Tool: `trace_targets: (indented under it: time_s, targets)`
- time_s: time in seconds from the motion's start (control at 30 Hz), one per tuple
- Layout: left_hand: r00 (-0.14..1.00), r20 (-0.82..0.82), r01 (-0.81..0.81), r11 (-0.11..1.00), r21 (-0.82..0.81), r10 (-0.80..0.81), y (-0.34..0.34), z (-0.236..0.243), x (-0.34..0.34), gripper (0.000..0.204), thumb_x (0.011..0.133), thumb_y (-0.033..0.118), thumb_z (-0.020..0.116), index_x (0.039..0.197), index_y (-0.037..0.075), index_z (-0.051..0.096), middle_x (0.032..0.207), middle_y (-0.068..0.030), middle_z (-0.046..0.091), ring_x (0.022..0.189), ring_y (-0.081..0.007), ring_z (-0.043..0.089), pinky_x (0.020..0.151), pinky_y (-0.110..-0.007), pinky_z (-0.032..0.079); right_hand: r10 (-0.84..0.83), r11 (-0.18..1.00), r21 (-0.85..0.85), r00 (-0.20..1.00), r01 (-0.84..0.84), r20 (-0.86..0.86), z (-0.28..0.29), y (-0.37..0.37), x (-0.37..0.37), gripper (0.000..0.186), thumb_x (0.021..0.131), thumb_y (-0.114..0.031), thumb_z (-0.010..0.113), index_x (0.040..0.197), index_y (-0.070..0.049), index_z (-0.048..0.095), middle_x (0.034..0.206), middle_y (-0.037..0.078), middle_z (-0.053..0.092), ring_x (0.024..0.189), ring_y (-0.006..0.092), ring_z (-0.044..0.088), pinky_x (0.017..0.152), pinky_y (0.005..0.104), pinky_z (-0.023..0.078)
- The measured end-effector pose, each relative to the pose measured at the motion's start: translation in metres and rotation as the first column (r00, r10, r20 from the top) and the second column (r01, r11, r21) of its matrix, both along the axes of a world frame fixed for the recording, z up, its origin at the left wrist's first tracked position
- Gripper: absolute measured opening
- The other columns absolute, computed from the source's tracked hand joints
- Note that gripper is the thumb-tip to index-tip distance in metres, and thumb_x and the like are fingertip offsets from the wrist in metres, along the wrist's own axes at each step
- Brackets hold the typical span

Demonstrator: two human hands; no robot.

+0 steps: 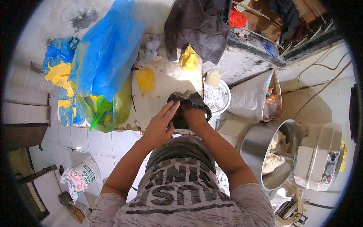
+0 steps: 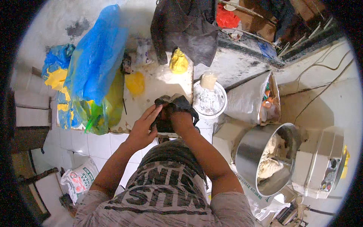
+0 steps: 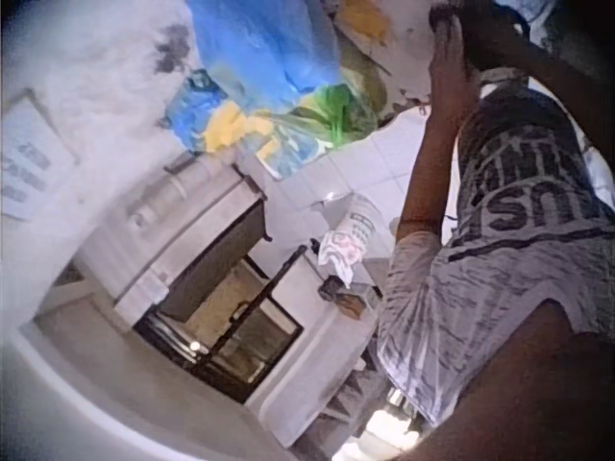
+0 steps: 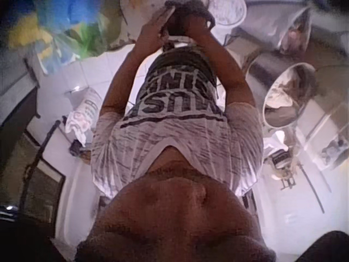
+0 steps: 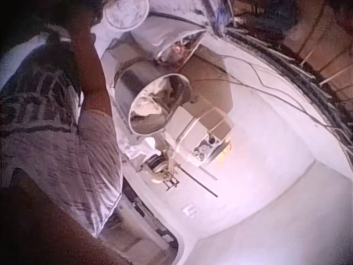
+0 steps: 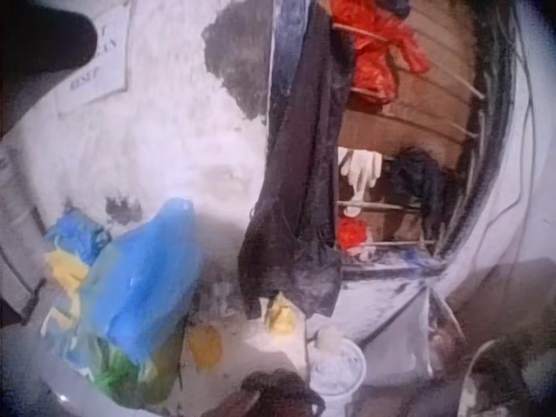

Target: The person adds eggs, flour, butter, and powder into a large industrial dough mixer by hand, then uses a scale to weigh additional ingredients.

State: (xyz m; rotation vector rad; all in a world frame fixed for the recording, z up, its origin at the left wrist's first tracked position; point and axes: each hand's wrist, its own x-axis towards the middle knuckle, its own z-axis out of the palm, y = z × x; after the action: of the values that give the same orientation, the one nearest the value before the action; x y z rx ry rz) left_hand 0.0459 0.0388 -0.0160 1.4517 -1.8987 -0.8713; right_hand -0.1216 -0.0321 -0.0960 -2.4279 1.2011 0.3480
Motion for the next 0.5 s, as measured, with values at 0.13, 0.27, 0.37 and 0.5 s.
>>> trace_targets:
  time_s: [0.13,0.27,0.37,0.5]
  targets:
    - [0.999,-0.027,-0.026,0.999,0.044,0.027,-0.005,0.001,0.003,0.069,0.073,-0.006,0.05,0.138,0.014,0.036,0.134,-0.023,0.039,0.111,-0.0412,0.05,0.086,-0.039,0.047,-0.219,0.968,0.166,0.953,0.186,0.211,0.012,0.012,-0.024,0.054,0.076,-0.013,0.064,0.126,-0.007,0.046,0.104,0.017,0.06,0.088,0.0272,0.064,0.074,0.0347,0.052]
    - [0.998,-0.021,-0.053,0.997,0.048,0.054,-0.012,0.004,0.007,0.068,0.072,-0.005,0.051,0.136,0.014,0.039,0.133,-0.0221,0.041,0.103,-0.039,0.055,0.075,-0.037,0.05,-0.264,0.944,0.329,0.653,0.024,0.71,0.078,0.023,-0.043,0.056,0.073,-0.01,0.07,0.124,-0.007,0.047,0.104,0.014,0.061,0.098,0.0263,0.06,0.084,0.0365,0.049]
    - [0.994,-0.07,-0.087,0.996,0.015,0.088,-0.021,0.013,0.011,0.066,0.072,-0.004,0.052,0.135,0.014,0.041,0.134,-0.0211,0.041,0.102,-0.0375,0.057,0.072,-0.037,0.05,-0.583,0.777,0.628,0.321,-0.05,0.747,0.113,0.026,-0.078,0.063,0.075,-0.003,0.07,0.131,-0.009,0.041,0.117,0.003,0.052,0.108,0.0141,0.049,0.088,0.0299,0.045]
    - [0.997,-0.03,-0.069,0.997,0.034,0.07,-0.034,0.022,0.002,0.06,0.073,-0.004,0.052,0.131,0.011,0.046,0.133,-0.0205,0.044,0.124,-0.0339,0.043,0.103,-0.038,0.034,-0.698,0.691,0.511,0.288,0.51,0.656,0.103,-0.015,-0.19,0.055,0.076,-0.007,0.062,0.127,-0.004,0.043,0.094,0.002,0.058,0.087,0.0115,0.054,0.079,0.0258,0.044]
